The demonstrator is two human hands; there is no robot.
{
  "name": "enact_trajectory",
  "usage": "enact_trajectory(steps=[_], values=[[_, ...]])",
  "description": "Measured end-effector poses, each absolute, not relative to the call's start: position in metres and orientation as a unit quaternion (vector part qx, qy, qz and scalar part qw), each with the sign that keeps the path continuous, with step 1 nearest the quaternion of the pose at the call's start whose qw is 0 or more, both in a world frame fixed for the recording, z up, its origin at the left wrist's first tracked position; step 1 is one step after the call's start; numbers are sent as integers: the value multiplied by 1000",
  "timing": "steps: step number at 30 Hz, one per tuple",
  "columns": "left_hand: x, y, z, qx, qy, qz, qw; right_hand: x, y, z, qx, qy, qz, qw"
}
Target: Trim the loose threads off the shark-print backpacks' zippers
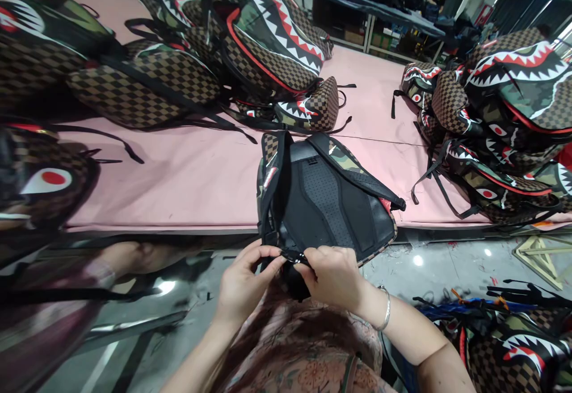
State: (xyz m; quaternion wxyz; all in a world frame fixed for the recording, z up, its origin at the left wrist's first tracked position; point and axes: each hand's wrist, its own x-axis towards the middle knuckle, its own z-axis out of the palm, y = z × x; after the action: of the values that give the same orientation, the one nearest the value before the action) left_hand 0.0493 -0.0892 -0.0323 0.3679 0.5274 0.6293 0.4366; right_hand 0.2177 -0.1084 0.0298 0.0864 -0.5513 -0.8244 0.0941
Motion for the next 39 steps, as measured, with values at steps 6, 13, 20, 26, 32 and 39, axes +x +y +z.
enact_trajectory(steps=[6, 13, 20, 26, 32, 39], values=[[47, -89, -33, 523, 615, 433, 399, 223, -104, 27, -523, -841, 97, 101], [44, -86, -29, 530, 595, 428, 426, 230, -97, 20, -488, -851, 133, 141], [44, -85, -25, 534, 592, 418, 436, 233, -95, 16, -487, -840, 164, 172], [42, -84, -19, 523, 573, 420, 470, 231, -91, 16, -458, -763, 351, 292], [32, -86, -9, 507, 580, 389, 505, 213, -86, -15, -537, -571, 469, 407], [16, -87, -2, 230, 501, 432, 714, 173, -83, -43, -484, -508, 560, 440]])
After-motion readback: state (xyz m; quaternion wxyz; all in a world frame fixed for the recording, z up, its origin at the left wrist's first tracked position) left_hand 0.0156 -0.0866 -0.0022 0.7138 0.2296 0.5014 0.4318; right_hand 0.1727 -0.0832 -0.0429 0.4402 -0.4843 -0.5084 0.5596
